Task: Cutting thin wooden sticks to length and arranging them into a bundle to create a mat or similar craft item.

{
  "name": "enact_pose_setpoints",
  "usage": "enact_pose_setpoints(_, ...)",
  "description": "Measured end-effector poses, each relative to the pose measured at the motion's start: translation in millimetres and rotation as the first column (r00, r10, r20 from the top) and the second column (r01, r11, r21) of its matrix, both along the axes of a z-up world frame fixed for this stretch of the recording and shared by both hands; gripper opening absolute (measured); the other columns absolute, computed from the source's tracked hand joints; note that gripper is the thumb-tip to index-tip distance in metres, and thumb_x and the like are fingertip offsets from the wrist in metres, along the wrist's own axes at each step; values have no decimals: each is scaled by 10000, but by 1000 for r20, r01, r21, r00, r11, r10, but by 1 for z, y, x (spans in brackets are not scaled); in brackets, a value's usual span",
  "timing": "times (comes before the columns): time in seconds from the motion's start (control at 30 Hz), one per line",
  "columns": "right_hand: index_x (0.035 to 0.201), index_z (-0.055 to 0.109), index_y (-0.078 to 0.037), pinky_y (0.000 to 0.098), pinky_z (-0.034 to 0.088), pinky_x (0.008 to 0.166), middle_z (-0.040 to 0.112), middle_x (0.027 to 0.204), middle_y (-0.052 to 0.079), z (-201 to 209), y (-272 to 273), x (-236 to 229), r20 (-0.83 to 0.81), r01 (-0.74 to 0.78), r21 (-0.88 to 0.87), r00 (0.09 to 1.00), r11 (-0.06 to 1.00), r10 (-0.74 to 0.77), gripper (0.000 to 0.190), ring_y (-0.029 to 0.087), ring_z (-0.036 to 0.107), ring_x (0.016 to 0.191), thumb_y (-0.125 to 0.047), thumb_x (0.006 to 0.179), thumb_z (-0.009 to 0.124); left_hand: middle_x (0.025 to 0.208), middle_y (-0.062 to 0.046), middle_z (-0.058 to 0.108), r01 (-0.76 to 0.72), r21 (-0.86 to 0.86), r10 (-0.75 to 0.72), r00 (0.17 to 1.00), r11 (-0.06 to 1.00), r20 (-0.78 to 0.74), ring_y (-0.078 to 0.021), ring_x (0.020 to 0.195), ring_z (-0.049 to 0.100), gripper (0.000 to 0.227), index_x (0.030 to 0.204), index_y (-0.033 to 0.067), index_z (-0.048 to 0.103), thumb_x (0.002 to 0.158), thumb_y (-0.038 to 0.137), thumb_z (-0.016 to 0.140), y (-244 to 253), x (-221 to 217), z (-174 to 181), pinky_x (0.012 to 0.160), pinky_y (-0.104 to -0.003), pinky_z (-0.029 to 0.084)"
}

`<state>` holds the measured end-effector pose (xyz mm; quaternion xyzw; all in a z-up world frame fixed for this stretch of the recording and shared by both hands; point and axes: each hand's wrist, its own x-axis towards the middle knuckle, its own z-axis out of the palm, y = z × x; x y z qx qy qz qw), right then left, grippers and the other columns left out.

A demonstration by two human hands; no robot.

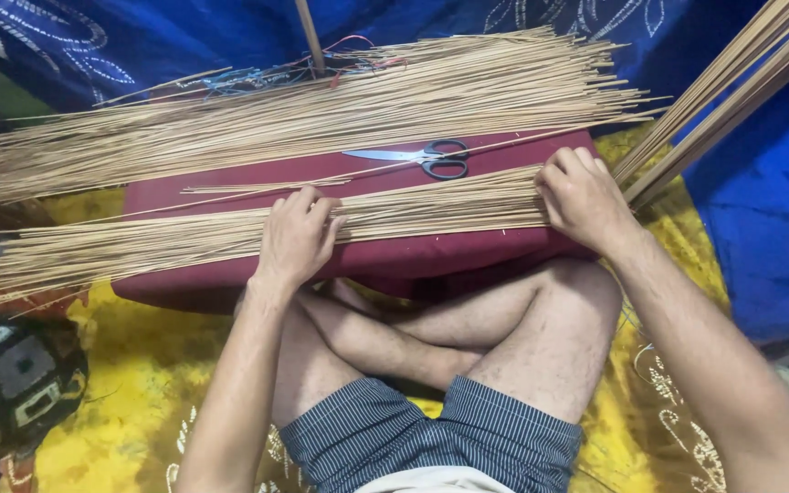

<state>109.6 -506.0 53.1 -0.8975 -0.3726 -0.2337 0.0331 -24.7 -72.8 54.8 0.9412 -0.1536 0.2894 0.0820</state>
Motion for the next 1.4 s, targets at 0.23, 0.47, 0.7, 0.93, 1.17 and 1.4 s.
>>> enact_pose_setpoints(0.23,1047,729,-30,439,531,780,686,950,155,32,-10,-21,-342,-26,324,929,946,143,105,388,680,926,-36,949,691,977,-35,559,-8,6,8,999,1000,44,-283,862,642,162,961,158,673,868,167,806,0,4,9,701,-416,512)
enact_pose_setpoints(0.47,1188,708,-17,310,682,784,757,1030,171,-15,0,-27,-568,589,798,666,127,483,251,211,774,875,6,943,758,892,-9,621,3,44,0,998,999,-61,-255,894,668,110,972,176,644,949,260,711,-2,-5,29,772,-409,514)
enact_pose_setpoints(0.7,1316,627,6,283,726,832,771,1077,179,-47,25,-39,-410,620,717,745,-319,527,406,212,811,883,12,933,762,828,-48,641,-38,-21,30,947,999,-319,-353,753,724,108,991,213,655,1012,294,587,-10,-18,44,669,-482,577)
enact_pose_setpoints(0.93,1327,638,9,280,724,846,763,1104,199,-42,36,-48,-383,562,749,800,-351,463,404,195,802,853,30,939,748,839,-84,681,-40,-76,6,914,996,-407,-380,810,734,167,990,185,692,1019,287,564,-13,-22,60,698,-506,590)
enact_pose_setpoints(1.17,1296,657,22,283,727,824,753,1093,217,-46,20,-45,-396,559,765,800,-320,451,368,194,798,848,40,938,744,801,-106,695,-47,-76,7,889,996,-457,-390,808,733,238,905,147,695,1006,285,529,-18,-24,60,686,-512,587)
enact_pose_setpoints(1.4,1416,564,73,471,384,1148,522,1354,217,-3,23,-69,36,8,828,997,560,-67,554,382,503,1302,-57,927,788,732,-83,657,9,-8,-11,960,1000,-278,-343,728,729,205,837,144,673,954,269,561,-48,-31,51,604,-447,577)
